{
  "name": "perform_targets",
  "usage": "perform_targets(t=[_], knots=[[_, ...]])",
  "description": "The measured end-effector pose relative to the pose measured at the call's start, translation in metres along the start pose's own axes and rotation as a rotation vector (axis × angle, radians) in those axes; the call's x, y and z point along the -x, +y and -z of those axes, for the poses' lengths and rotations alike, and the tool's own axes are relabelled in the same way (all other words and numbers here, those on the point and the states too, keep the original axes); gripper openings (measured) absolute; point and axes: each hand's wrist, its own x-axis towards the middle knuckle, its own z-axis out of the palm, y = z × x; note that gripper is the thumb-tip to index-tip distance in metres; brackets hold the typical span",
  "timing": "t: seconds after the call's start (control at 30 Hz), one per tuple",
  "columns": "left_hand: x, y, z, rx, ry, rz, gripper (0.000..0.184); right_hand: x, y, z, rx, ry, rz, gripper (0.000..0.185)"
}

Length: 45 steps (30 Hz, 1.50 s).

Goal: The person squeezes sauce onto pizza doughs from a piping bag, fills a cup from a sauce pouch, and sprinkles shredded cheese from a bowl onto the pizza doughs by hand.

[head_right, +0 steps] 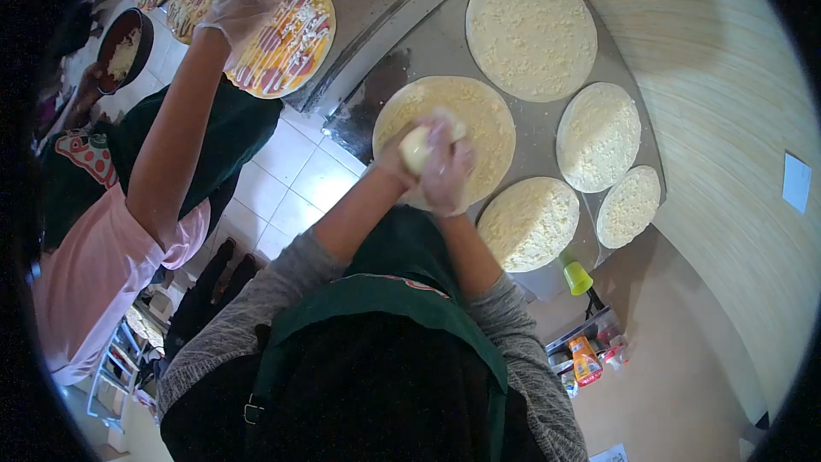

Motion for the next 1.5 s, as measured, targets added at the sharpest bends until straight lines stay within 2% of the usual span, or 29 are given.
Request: perform_targets(t=[0.03,0.1,0.2,0.23,0.3,0.37,0.4,0.43,0.47,0.5,0.53,0.57,0.6,0.67,0.73,0.77,0.8,0.87,0.93,0.97,1.07,1.13,1.2,1.27,1.3,1.37,1.43,1.47,1.5], knots=[[-0.011,0.013,-0.017,-0.002,-0.001,0.004,0.032,-0.014,-0.005,0.004,0.055,0.034,0.056,0.028],[-0.018,0.05,-0.059,0.517,-0.13,0.392,0.033,-0.033,-0.018,0.005,-0.005,0.082,0.054,0.03],[-0.005,0.044,-0.056,0.507,-0.009,0.377,0.03,-0.026,-0.013,0.006,-0.096,0.111,0.014,0.032],[-0.002,0.016,-0.025,0.484,-0.128,0.213,0.029,-0.012,-0.001,0.006,-0.02,0.05,0.056,0.032],[0.043,0.011,-0.007,0.618,0.01,0.327,0.028,0.019,0.024,0.004,0.053,-0.015,0.1,0.033],[0.081,0.023,-0.016,0.636,0.082,0.358,0.028,0.045,0.043,0.0,0.212,-0.072,0.028,0.032],[0.09,0.027,-0.02,0.657,0.154,0.391,0.028,0.044,0.035,0.001,0.211,-0.076,0.027,0.032],[0.082,0.023,-0.016,0.609,0.169,0.442,0.036,0.041,0.02,0.001,0.101,-0.054,-0.07,0.031],[0.069,0.017,-0.017,0.609,0.172,0.442,0.036,0.038,0.011,0.002,-0.009,-0.032,-0.164,0.03],[0.054,0.016,-0.028,0.343,0.083,0.206,0.034,0.022,0.013,0.001,-0.242,0.061,-0.189,0.028],[0.038,0.017,-0.039,0.077,-0.007,-0.027,0.031,0.005,0.013,0.009,0.026,0.068,-0.022,0.03],[0.019,0.033,-0.057,0.261,-0.007,0.146,0.03,-0.01,0.012,0.018,0.296,0.073,0.144,0.032],[0.006,0.05,-0.077,0.448,-0.004,0.32,0.03,-0.024,0.01,0.021,0.299,0.074,0.142,0.032],[-0.001,0.061,-0.1,0.36,0.046,0.343,0.029,-0.042,0.007,0.023,-0.053,0.184,0.057,0.033],[0.006,0.058,-0.099,0.269,0.095,0.362,0.029,-0.026,0.004,0.02,-0.064,0.18,-0.038,0.033],[0.024,0.048,-0.087,0.203,0.077,0.231,0.029,-0.016,0.001,0.018,-0.076,0.179,-0.13,0.034],[0.04,0.036,-0.072,0.135,0.061,0.101,0.029,-0.002,0.005,0.017,-0.023,0.116,-0.121,0.034],[0.065,0.007,-0.024,0.667,0.093,0.38,0.03,0.031,0.009,0.013,0.028,0.051,-0.118,0.034],[0.093,0.008,-0.022,0.604,0.178,0.378,0.03,0.055,0.007,0.011,0.191,-0.102,-0.237,0.036],[0.101,0.008,-0.023,0.542,0.261,0.379,0.031,0.054,0.005,0.012,0.192,-0.104,-0.241,0.036],[0.056,0.008,-0.036,0.495,0.241,0.435,0.031,0.029,0.01,0.02,0.11,0.018,-0.18,0.038],[0.027,0.024,-0.072,0.208,-0.007,0.132,0.031,-0.011,0.021,0.032,-0.023,0.117,-0.051,0.036],[-0.02,0.03,-0.092,0.288,0.009,0.365,0.031,-0.036,0.015,0.037,-0.114,0.188,0.018,0.034],[-0.032,0.023,-0.093,0.333,0.03,0.434,0.032,-0.048,0.008,0.039,-0.068,0.297,0.024,0.029],[-0.035,0.018,-0.09,0.373,0.051,0.498,0.033,-0.04,0.005,0.04,-0.07,0.261,0.028,0.028],[-0.001,0.004,-0.065,0.36,0.058,0.377,0.034,-0.013,0.016,0.035,-0.159,0.182,-0.032,0.028],[0.06,0.002,-0.048,0.378,0.1,0.327,0.031,0.028,0.004,0.022,-0.121,0.118,-0.259,0.03],[0.084,-0.002,-0.035,0.456,0.116,0.379,0.032,0.046,0.022,0.026,0.15,0.037,-0.234,0.031],[0.095,-0.011,-0.022,0.534,0.133,0.432,0.033,0.058,0.025,0.024,0.088,-0.001,-0.252,0.032]])
